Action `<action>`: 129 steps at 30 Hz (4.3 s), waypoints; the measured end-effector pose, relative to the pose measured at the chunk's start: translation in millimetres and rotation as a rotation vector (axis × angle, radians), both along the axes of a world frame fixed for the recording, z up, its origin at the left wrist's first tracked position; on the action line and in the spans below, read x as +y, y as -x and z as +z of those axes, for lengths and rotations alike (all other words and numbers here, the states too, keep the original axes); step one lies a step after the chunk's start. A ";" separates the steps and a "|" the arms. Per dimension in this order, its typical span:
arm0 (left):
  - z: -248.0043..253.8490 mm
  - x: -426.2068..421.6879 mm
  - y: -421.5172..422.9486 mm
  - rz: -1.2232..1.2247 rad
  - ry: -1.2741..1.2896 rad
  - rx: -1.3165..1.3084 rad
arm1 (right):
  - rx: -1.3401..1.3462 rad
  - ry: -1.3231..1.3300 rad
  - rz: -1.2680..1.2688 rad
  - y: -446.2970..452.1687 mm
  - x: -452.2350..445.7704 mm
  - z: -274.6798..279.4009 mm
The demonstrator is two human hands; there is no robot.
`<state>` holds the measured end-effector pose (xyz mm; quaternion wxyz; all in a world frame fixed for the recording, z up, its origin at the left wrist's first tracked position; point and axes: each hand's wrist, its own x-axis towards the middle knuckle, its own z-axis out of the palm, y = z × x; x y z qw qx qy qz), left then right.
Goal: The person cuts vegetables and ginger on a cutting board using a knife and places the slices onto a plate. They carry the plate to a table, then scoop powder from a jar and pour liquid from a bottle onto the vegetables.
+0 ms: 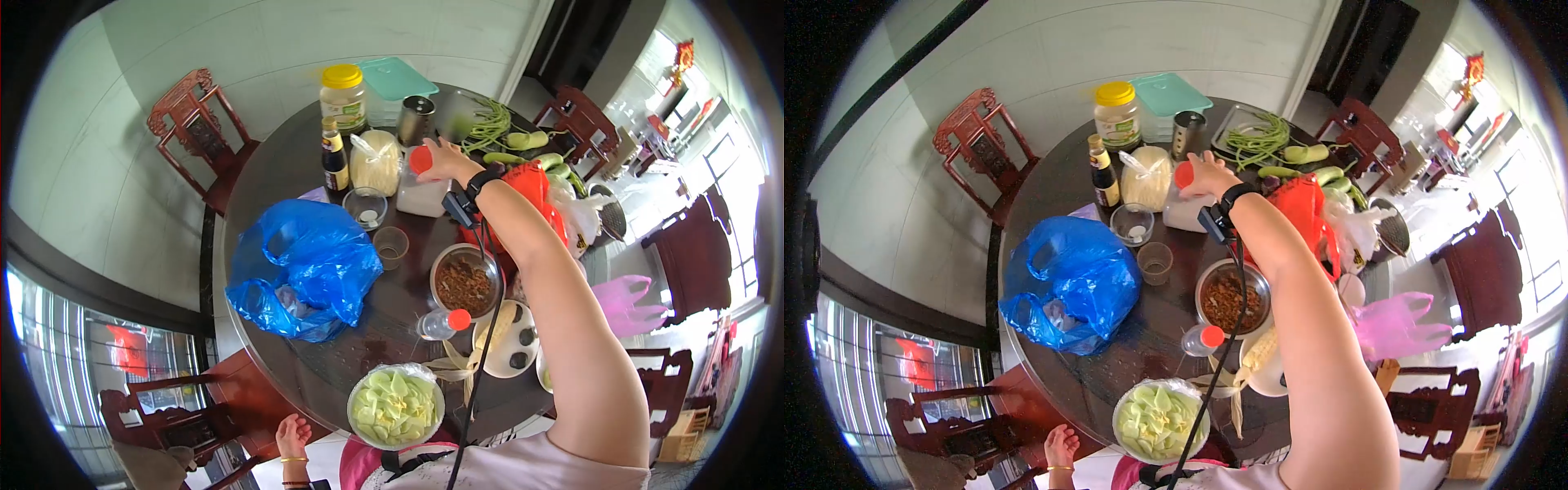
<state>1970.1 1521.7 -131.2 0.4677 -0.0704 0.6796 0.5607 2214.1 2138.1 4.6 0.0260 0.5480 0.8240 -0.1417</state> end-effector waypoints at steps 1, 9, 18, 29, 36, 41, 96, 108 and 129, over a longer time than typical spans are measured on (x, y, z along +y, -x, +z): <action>0.1 -2.9 -4.5 -0.019 0.020 -0.002 | -0.016 0.033 -0.023 3.6 2.9 -1.6; 12.9 2.0 -26.7 -0.077 0.016 0.005 | -0.081 0.068 -0.079 12.5 27.3 -28.2; 43.1 52.5 -37.1 -0.284 -0.057 -0.018 | 0.033 -0.047 -0.239 -5.6 0.9 -8.5; 116.2 152.8 -59.1 -0.526 -0.730 -0.400 | 0.414 -0.258 0.220 -38.7 -175.5 196.7; 120.6 152.5 -73.9 -0.562 -0.983 -0.462 | 0.444 0.041 0.520 -11.5 -304.7 186.4; 105.3 82.0 -39.1 -0.375 -0.831 -0.712 | 0.440 0.064 0.542 32.4 -379.3 162.2; 51.2 -46.3 110.5 -0.107 -1.018 -0.317 | 0.024 -0.011 0.904 199.2 -519.1 106.8; 55.6 -57.8 95.3 -0.159 -0.959 -0.349 | -0.116 0.222 0.828 214.4 -525.1 91.6; 24.6 -84.6 81.9 -0.041 -0.858 -0.390 | 0.615 0.742 0.210 156.6 -528.1 27.1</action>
